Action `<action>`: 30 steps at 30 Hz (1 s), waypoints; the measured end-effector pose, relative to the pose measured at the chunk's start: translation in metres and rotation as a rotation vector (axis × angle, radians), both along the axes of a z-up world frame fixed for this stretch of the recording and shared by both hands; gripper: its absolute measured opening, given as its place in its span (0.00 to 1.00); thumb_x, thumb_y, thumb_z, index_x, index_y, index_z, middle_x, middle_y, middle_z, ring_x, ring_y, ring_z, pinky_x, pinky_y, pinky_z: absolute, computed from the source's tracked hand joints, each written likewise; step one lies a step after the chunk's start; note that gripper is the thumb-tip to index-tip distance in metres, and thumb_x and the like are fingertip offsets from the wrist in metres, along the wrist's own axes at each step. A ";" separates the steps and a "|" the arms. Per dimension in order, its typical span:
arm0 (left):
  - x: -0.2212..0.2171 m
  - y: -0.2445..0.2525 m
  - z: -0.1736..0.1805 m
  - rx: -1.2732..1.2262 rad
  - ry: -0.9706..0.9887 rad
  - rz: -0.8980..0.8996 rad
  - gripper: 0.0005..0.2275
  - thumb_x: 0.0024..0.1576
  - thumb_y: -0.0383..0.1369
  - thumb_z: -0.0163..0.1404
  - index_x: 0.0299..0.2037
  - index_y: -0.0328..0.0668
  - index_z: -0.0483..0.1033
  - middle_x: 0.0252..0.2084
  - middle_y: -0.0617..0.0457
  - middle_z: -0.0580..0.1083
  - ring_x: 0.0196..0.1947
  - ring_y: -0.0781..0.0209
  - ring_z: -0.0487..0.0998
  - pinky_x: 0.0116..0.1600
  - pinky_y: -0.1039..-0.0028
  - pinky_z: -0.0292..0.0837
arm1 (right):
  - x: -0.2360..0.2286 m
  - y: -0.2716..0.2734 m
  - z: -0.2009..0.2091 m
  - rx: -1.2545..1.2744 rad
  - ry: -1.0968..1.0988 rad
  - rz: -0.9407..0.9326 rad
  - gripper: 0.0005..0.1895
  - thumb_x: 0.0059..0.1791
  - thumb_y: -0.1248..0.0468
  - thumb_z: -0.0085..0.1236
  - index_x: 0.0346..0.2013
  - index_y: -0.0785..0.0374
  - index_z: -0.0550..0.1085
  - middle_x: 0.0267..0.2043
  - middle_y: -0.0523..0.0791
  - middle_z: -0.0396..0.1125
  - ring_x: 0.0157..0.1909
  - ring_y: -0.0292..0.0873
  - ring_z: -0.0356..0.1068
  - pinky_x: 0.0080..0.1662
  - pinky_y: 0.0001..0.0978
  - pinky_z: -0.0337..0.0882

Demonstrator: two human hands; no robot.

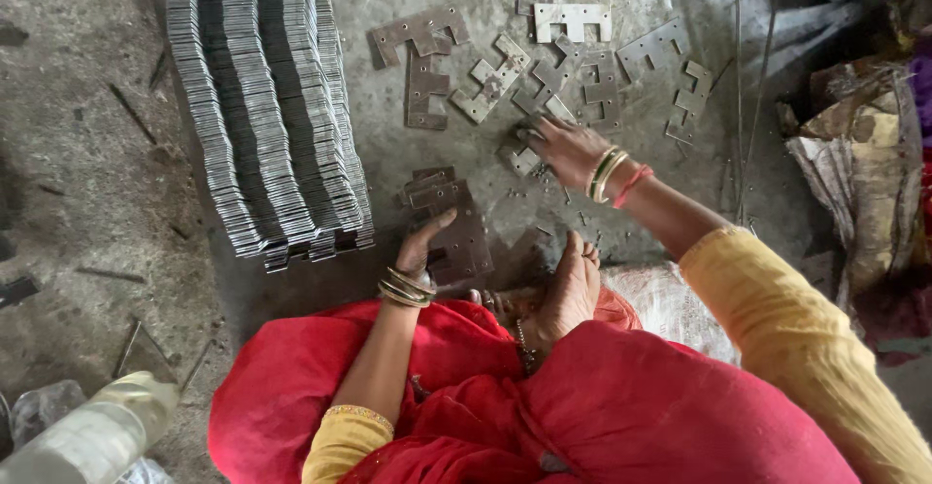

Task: The person sits on the floor and sorts small metal brackets by picking them up and stacking them into neat piles. The person uses a metal rod to move and align the parts on the floor.

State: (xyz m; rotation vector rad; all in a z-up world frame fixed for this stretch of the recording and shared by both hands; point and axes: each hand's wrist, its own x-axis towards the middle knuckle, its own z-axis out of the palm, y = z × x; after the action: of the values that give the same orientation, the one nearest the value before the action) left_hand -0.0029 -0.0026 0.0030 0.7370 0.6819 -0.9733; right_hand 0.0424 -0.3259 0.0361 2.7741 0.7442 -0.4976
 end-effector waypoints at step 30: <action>-0.037 0.006 -0.115 -0.017 -0.131 0.013 0.21 0.55 0.39 0.56 0.58 0.39 0.77 0.59 0.53 0.77 0.59 0.61 0.75 0.66 0.66 0.65 | 0.060 -0.005 0.024 0.104 -0.192 -0.177 0.31 0.41 0.66 0.59 0.61 0.63 0.70 0.57 0.51 0.68 0.57 0.50 0.70 0.52 0.38 0.78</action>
State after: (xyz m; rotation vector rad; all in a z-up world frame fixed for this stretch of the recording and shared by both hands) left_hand -0.0399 0.0032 -0.1118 0.7734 0.5625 -0.9100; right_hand 0.1025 -0.3305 0.0602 2.9473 0.4979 -0.2232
